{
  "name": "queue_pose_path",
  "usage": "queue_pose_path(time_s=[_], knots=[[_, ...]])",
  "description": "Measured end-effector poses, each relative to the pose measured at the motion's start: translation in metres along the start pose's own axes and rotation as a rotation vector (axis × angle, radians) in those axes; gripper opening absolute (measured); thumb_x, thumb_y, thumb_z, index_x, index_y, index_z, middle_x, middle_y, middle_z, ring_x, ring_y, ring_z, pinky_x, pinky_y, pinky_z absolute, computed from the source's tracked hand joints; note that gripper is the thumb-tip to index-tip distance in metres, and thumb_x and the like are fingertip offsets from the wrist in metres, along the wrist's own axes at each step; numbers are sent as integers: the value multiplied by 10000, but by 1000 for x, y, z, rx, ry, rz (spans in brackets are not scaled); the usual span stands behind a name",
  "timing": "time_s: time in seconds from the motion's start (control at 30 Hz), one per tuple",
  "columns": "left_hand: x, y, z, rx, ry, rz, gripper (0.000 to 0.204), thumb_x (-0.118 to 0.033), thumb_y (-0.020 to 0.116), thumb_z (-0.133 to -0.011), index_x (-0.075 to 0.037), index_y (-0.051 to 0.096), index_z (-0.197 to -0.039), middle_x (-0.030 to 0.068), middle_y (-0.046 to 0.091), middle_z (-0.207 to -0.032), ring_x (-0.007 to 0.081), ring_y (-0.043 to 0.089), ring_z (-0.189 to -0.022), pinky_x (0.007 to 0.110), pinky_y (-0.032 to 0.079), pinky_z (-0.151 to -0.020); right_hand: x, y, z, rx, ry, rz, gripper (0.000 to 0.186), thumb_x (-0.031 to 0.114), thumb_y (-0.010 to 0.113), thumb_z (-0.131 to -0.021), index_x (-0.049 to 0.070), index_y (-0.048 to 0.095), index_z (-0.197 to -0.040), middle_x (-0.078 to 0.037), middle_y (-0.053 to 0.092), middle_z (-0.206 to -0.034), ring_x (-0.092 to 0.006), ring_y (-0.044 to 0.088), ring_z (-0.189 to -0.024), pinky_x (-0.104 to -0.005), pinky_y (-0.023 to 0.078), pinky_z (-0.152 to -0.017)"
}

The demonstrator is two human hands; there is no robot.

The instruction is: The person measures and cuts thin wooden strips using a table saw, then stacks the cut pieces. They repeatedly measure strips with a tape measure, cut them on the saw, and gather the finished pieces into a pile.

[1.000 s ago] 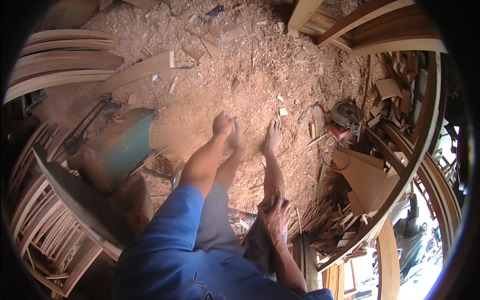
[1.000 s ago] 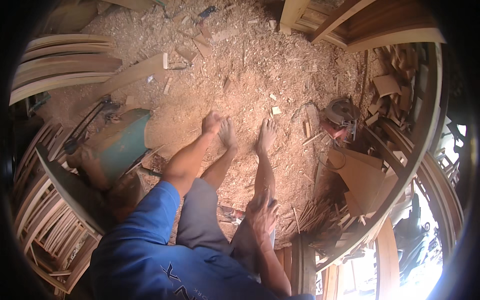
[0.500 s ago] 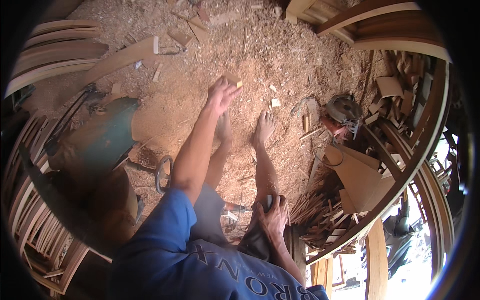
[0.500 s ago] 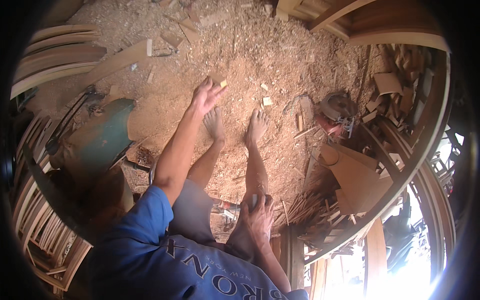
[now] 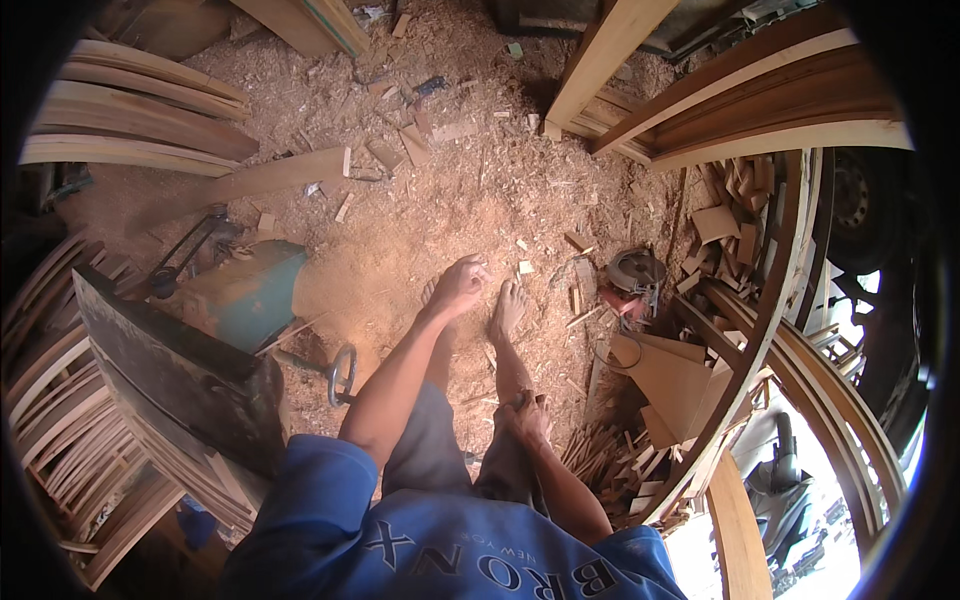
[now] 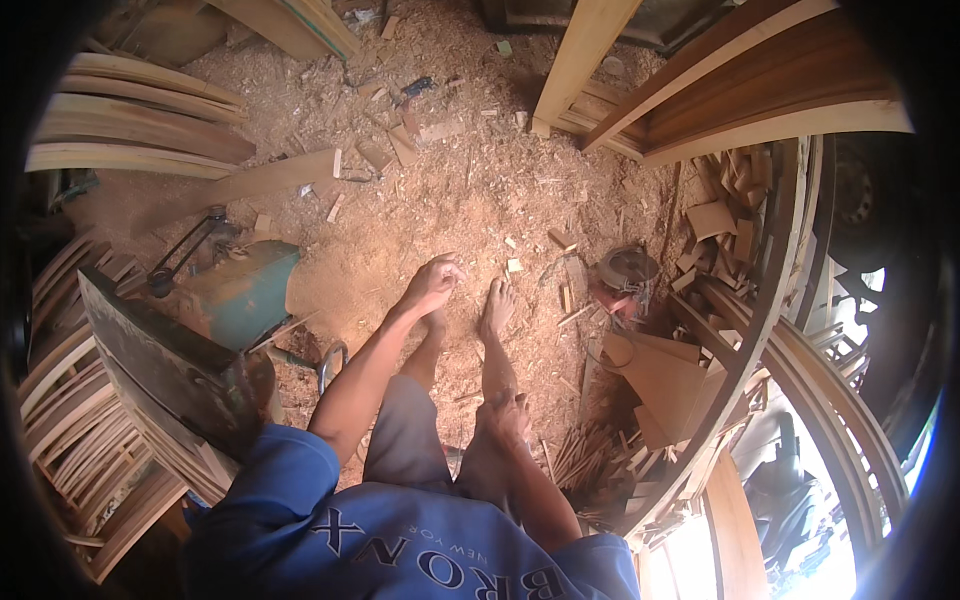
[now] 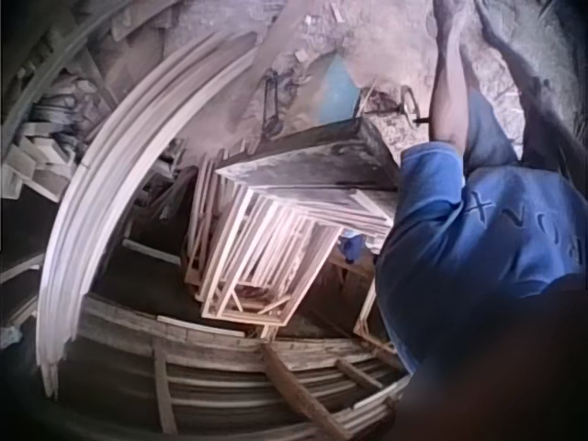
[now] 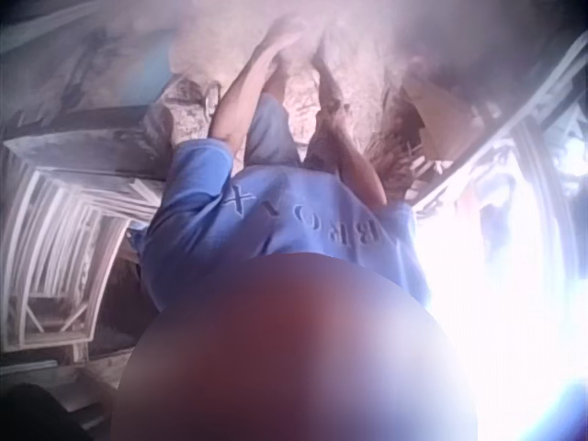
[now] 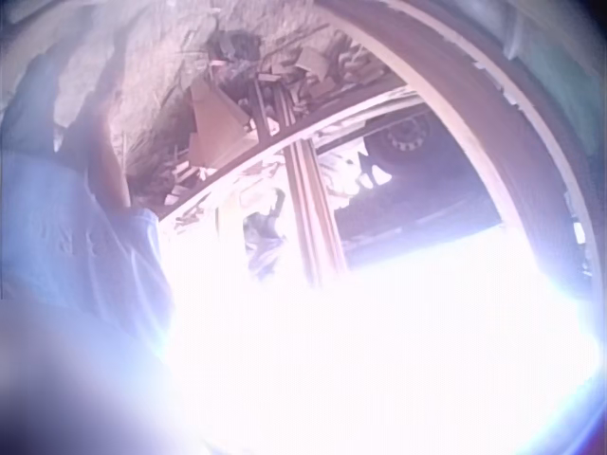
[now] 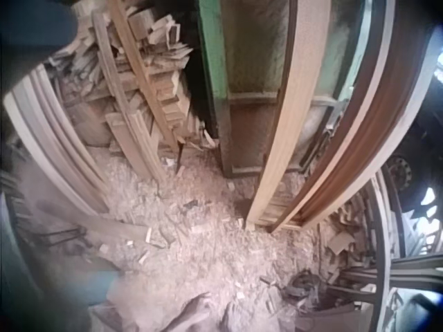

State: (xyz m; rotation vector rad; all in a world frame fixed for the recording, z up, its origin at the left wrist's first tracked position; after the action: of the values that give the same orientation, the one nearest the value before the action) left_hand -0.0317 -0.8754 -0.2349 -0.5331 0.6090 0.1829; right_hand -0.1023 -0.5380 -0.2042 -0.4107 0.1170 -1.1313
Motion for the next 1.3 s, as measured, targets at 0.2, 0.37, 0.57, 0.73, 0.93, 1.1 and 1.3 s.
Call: queue_pose_path(time_s=[0.2,0.37,0.57,0.73,0.93,1.1,1.3], knots=[[49,29,74,74,-435,-134,319,-277,645,-893,-102,633,-1160,137,677,-1114,296,647,-1047,428,526,-896,5,-6,-9,6,-145,61,709,458,658,-804,135,464,-1404,-235,558,-1258,-440,532,-1173,-501,440,-999],[65,31,155,80,-480,-308,562,-368,719,-813,-114,558,-1288,128,532,-1351,328,540,-1220,479,508,-935,42,-38,-10,72,-440,183,591,435,620,-853,129,537,-1352,-191,533,-1322,-413,492,-1236,-499,388,-1052],[27,40,149,152,-297,-505,508,-264,678,-814,-90,579,-1282,161,547,-1293,451,515,-1189,549,452,-965,132,-115,-15,107,-531,319,473,340,600,-867,117,583,-1284,-202,473,-1385,-405,472,-1263,-514,396,-1046],[79,-5,6,-25,-461,228,488,-215,645,-841,-95,564,-1307,182,560,-1291,426,537,-1188,511,458,-977,209,-189,-57,-270,-599,482,309,282,624,-846,95,669,-1088,-187,621,-1152,-382,583,-1081,-499,456,-941],[125,-26,-97,-80,-552,436,472,-157,605,-873,-100,545,-1338,206,575,-1290,395,564,-1187,466,465,-991,258,-194,-76,-260,-861,385,99,190,685,-795,135,675,-876,-108,696,-907,-328,645,-901,-458,485,-820],[194,-53,-187,-218,-560,473,466,-108,572,-899,-105,529,-1363,227,587,-1288,370,587,-1185,429,471,-1002,276,-190,-117,-275,-760,589,101,201,676,-823,114,687,-872,-86,696,-820,-317,654,-753,-432,498,-743],[282,-123,-328,-891,-378,246,663,-109,739,-770,-10,446,-1356,232,540,-1341,372,536,-1235,437,433,-1026,264,-241,-163,-209,-414,278,181,231,667,-847,75,707,-929,-137,709,-863,-339,678,-778,-410,526,-741]])
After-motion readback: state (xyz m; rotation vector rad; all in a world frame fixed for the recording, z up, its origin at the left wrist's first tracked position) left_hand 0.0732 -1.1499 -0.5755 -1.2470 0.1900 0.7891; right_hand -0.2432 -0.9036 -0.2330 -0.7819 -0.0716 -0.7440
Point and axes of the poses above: each hand's wrist, its own z-axis away from the middle knuckle, its own y-axis out of the palm, x = y × z, the point moved 8 cm from there along -z, towards the middle knuckle
